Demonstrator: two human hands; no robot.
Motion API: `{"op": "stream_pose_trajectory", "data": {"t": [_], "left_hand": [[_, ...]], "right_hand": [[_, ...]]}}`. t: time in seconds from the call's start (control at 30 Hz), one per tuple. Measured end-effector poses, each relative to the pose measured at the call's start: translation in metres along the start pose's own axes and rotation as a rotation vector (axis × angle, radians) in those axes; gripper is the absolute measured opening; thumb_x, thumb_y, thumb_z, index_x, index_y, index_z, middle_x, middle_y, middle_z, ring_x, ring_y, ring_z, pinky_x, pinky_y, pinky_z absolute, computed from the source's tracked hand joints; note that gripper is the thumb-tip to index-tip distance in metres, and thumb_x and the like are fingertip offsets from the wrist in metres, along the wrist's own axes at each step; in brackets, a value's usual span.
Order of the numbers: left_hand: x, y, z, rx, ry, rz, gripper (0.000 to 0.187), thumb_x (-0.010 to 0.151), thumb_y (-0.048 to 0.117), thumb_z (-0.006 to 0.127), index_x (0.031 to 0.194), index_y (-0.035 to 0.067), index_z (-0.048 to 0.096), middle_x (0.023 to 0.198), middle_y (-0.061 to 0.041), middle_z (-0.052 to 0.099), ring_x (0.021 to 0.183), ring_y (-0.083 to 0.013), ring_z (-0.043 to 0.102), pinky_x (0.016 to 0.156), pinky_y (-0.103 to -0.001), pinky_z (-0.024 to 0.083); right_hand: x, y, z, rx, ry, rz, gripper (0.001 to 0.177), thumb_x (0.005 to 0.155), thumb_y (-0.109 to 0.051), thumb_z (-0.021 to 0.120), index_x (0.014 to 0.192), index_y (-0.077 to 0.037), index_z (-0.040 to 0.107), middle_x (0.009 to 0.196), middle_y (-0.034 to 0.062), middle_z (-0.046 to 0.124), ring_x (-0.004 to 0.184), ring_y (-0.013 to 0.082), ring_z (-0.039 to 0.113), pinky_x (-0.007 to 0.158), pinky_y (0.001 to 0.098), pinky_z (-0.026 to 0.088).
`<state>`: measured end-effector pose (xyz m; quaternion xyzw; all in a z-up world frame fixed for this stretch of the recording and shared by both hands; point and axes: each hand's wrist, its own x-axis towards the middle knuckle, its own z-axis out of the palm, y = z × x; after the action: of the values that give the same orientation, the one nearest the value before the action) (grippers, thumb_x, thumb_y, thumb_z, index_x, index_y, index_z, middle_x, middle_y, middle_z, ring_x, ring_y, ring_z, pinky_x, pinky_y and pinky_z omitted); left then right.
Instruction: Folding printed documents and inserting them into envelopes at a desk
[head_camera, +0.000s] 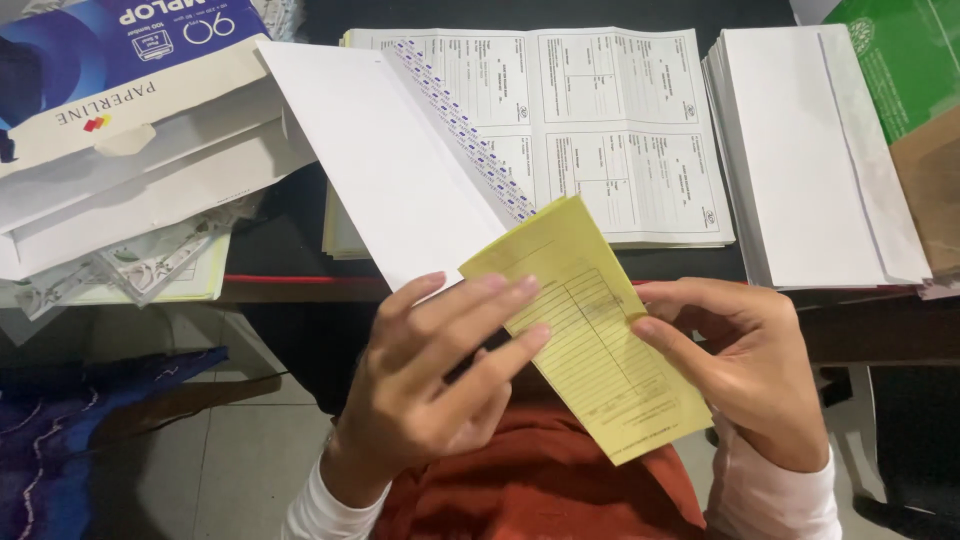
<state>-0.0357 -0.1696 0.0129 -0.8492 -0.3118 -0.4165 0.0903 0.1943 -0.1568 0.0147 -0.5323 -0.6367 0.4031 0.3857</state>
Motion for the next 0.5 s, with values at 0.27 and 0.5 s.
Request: {"op": "stream_pose_trajectory", "data": {"t": [0.27,0.5], "left_hand": [[0.002,0.008,-0.002,-0.472,0.077,-0.606,0.036,0.082,0.011,0.069,0.114,0.006,0.053,0.112,-0.007,0.063,0.100,-0.0193,0.067,0.087,-0.025,0.056],[-0.007,0.010,-0.007,-0.513,0.205,-0.739,0.030,0.085,0.007,0.065,0.113,0.009,0.053,0.111,-0.006,0.063,0.087,-0.0135,0.066,0.066,-0.018,0.055]], "right_hand": [[-0.003,-0.017,0.003,-0.111,-0.073,-0.172,0.008,0.072,-0.008,0.068,0.078,-0.004,0.068,0.071,0.0048,0.068,0.061,0.0091,0.060,0.051,0.0183,0.044],[-0.004,-0.073,-0.013,-0.151,-0.091,-0.152,0.031,0.076,-0.005,0.058,0.106,0.003,0.058,0.089,0.0127,0.067,0.081,0.0168,0.065,0.068,0.0239,0.053]]}}
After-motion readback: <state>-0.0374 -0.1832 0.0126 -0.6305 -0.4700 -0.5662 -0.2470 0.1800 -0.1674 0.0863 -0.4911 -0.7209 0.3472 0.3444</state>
